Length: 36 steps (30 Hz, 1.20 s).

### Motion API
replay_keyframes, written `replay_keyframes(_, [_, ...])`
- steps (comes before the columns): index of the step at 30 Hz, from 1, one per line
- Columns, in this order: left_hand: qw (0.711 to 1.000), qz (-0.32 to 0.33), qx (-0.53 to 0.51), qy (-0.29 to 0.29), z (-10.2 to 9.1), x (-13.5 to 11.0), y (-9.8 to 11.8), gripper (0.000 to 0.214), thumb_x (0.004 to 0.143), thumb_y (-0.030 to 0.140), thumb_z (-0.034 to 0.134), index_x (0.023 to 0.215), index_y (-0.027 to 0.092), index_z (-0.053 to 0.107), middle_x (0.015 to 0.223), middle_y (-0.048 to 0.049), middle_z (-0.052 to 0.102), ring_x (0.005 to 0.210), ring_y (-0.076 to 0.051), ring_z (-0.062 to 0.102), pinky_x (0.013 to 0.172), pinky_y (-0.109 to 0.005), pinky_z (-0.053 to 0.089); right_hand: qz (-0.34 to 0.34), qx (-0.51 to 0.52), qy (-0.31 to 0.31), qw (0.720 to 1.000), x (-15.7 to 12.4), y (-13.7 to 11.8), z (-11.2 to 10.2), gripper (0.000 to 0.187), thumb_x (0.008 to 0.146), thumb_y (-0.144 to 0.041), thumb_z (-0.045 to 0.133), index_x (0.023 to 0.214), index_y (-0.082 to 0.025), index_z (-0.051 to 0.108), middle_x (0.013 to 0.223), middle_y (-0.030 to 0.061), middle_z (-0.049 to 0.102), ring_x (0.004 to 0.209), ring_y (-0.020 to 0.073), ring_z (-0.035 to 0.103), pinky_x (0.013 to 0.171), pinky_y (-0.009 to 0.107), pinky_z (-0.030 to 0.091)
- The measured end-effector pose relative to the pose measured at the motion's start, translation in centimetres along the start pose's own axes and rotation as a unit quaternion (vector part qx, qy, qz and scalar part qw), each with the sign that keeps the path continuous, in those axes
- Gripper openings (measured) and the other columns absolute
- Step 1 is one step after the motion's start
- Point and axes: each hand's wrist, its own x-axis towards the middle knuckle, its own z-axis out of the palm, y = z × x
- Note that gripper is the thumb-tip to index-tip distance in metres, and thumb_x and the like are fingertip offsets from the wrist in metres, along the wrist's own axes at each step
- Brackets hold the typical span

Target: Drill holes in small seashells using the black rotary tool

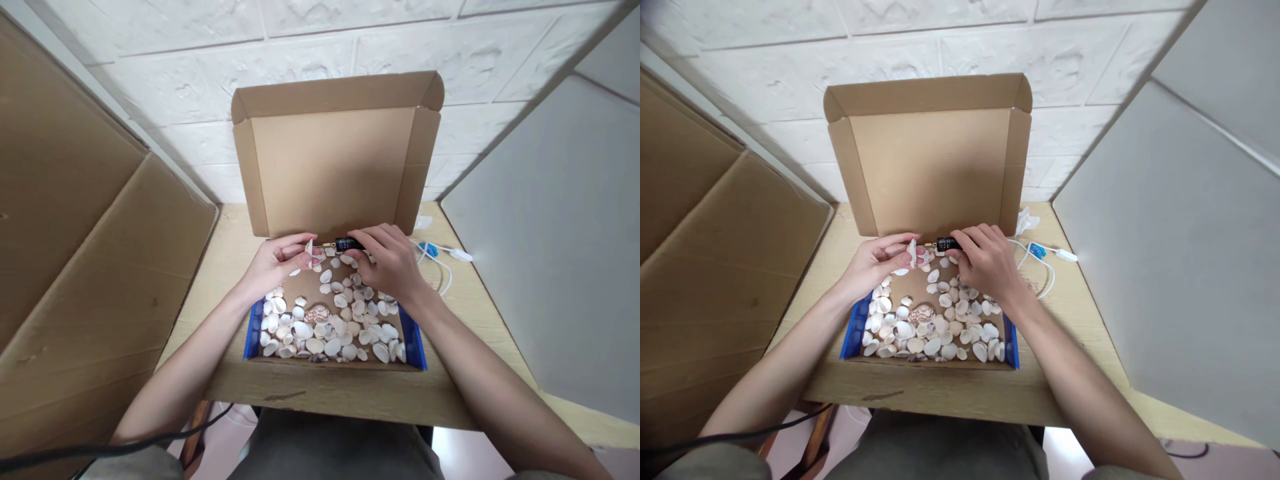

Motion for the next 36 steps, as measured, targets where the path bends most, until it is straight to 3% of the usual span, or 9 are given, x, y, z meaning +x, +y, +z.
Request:
replay_keyframes(27, [1.000,0.024,0.017,-0.005,-0.35,0.19,-0.67,0.039,0.084,0.030,0.066,0.121,0.017,0.060,0.104,-0.0086,0.075,0.091,-0.021,0.071,0.085,-0.034,0.054,-0.042,-0.044,0.042,0.997,0.10,0.00,-0.17,0.020,0.087,-0.026,0.060,0.104,-0.015,0.064,0.089,0.0064,0.070,0.079,0.0188,0.058,0.069,0.032,0.040])
replay_keyframes(36, [0.999,0.023,0.022,0.003,-0.24,0.21,-0.63,0.038,0.084,0.029,0.066,0.120,0.017,0.061,0.104,-0.0089,0.075,0.090,-0.021,0.071,0.085,-0.035,0.054,-0.040,-0.040,0.004,0.998,0.06,-0.01,-0.02,0.025,0.091,-0.029,0.055,0.108,-0.014,0.062,0.092,0.0073,0.070,0.080,0.0185,0.057,0.068,0.032,0.039])
